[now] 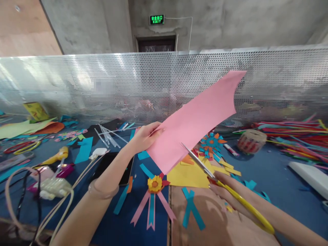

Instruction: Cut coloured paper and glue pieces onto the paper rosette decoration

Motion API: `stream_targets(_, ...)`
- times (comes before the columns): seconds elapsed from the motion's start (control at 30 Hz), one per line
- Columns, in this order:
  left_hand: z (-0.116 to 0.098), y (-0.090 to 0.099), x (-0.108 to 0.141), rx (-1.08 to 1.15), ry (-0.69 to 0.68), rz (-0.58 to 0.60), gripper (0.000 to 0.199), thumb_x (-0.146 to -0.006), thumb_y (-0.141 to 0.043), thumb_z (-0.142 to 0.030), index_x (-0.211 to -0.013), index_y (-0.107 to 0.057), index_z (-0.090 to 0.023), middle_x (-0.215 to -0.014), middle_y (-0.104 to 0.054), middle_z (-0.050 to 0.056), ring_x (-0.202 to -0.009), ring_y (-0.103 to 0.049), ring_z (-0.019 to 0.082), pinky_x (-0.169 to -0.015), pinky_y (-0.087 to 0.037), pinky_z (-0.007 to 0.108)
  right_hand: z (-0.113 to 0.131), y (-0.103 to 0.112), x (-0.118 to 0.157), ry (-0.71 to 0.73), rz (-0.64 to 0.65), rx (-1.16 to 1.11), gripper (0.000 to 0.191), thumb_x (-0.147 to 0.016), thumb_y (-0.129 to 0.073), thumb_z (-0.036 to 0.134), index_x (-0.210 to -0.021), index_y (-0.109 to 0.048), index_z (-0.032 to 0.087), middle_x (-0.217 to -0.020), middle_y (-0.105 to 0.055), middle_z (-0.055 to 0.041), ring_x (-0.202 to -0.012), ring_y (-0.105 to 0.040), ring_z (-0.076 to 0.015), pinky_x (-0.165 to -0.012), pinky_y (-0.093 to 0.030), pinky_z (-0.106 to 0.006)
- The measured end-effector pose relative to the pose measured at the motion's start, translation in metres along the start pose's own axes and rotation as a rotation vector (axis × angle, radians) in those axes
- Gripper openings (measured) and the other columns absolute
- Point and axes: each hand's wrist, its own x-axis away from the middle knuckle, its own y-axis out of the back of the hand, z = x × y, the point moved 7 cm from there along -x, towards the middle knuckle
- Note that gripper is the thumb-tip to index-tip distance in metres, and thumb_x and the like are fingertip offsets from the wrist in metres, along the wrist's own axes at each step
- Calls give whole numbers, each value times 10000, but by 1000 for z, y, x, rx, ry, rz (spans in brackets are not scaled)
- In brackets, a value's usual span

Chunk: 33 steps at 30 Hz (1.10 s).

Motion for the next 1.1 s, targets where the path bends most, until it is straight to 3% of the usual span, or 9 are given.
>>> stream_targets(0.1, -2, 0, 0, -46, -22, 0, 245, -877, -531, -383, -919, -707, -217, -782, -711, 70, -714, -667, 233, -632, -555, 329, -4, -4, -1, -18, 52, 2, 300, -654, -664, 530, -665, -564, 247, -586, -589, -4, -523, -574, -191, -479, -509, -289)
stream_targets(0.4, -3, -1, 0, -71, -42, 11, 252, -886, -520, -383, -949, -700, -219, -825, -717, 70, -735, -666, 235, -632, -542, 323, -6, 0, -1, 70, 28, 134, 295, -741, -585, 539, -683, -603, 251, -687, -651, -39, -649, -621, -241, -594, -518, -331)
stream_targets(0.67, -9, -2, 2, -65, 17, 71, 286, -901, -490, -401, -969, -677, -196, -879, -719, 39, -776, -650, 200, -685, -512, 288, -12, -2, -5, 41, 24, 39, 259, -707, -630, 512, -698, -608, 253, -583, -605, -18, -669, -652, -249, -548, -544, -308)
stream_targets(0.9, -9, -2, 2, -80, 29, 85, 298, -906, -485, -410, -982, -678, -196, -897, -720, 34, -790, -646, 186, -691, -501, 263, -14, -7, -8, 43, 79, 72, 293, -781, -555, 521, -702, -550, 239, -662, -585, -28, -736, -638, -237, -583, -529, -298)
stream_targets(1.1, -10, -3, 2, -73, 26, 87, 310, -903, -479, -414, -989, -679, -194, -928, -725, 41, -825, -652, 198, -708, -505, 267, -15, -12, -7, 6, 105, 79, 320, -816, -508, 528, -717, -537, 225, -644, -531, -8, -626, -580, -180, -523, -475, -256)
